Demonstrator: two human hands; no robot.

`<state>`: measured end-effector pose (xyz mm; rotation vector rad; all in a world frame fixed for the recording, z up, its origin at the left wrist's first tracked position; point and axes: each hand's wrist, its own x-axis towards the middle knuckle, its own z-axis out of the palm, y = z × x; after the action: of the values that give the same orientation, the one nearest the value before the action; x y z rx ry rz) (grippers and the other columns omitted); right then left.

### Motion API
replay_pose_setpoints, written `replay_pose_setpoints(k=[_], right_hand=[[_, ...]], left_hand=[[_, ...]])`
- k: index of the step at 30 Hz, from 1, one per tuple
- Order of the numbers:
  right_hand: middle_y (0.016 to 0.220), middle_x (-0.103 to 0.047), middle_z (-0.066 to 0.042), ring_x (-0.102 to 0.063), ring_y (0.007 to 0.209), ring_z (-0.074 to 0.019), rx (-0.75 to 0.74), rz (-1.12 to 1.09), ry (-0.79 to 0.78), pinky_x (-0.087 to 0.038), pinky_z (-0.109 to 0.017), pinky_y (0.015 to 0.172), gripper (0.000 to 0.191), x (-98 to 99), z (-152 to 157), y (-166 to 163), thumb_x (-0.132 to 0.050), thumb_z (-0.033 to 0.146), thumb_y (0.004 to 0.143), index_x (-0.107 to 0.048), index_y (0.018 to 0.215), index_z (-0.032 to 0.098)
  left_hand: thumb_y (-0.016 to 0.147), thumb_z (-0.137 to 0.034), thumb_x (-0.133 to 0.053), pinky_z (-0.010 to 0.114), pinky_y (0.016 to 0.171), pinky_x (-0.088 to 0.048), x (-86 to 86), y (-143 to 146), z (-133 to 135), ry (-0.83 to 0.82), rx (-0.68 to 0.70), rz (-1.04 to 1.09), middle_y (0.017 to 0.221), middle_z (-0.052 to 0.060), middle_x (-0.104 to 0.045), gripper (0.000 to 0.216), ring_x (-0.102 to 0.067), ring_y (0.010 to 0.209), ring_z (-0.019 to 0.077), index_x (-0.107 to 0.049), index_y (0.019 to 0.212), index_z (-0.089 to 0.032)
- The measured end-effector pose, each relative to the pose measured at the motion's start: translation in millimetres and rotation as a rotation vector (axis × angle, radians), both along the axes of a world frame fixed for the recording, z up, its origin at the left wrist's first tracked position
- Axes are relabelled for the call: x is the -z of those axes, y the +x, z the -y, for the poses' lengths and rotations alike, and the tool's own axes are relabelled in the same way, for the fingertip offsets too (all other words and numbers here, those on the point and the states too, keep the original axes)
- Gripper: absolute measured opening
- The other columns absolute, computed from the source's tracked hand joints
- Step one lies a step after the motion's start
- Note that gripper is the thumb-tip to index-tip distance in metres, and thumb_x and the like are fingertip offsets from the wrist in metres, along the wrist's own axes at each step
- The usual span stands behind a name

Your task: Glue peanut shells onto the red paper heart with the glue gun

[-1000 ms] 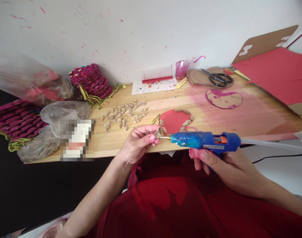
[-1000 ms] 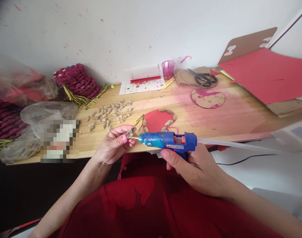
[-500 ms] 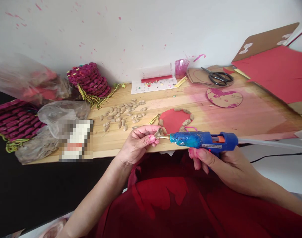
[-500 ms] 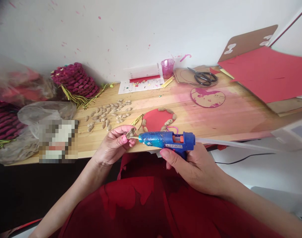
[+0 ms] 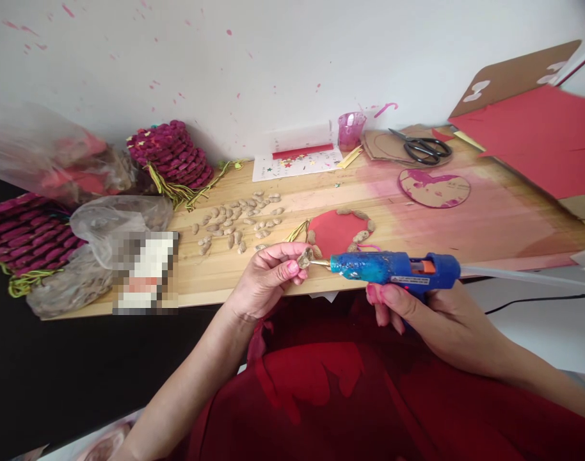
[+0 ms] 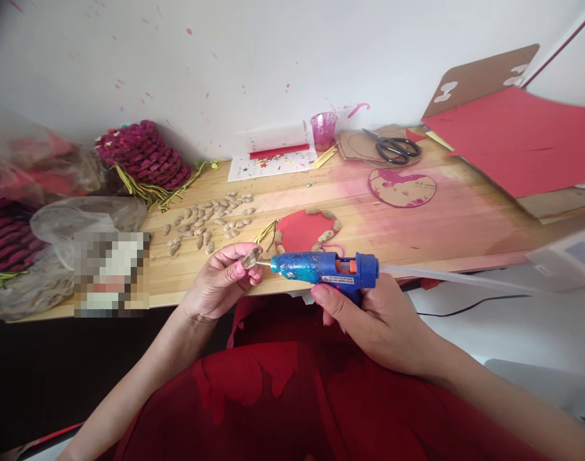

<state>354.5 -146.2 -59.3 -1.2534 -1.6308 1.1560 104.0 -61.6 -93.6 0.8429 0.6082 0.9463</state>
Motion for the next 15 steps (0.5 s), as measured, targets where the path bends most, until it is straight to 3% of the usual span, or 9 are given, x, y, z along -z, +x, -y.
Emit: replay_pose_setpoints(k=[15], right_hand=[[0.069,-0.067,-0.001,-0.061,0.059,-0.0134,0.010,0.013,-0.012,-0.049,-0.027,0.052,0.034,-2.1,-2.6,2.1,-0.055,0.048,0.102,-0.068,0.083,0.023]], left_hand=[[0.067,-0.031,-0.096,0.016,0.059,-0.050,0.2,2.6,-0.8,0.023,0.014,0.022,0.065,0.000,-0.067,0.034,-0.061,0.060,0.0071,-0.083,0.096,-0.019]])
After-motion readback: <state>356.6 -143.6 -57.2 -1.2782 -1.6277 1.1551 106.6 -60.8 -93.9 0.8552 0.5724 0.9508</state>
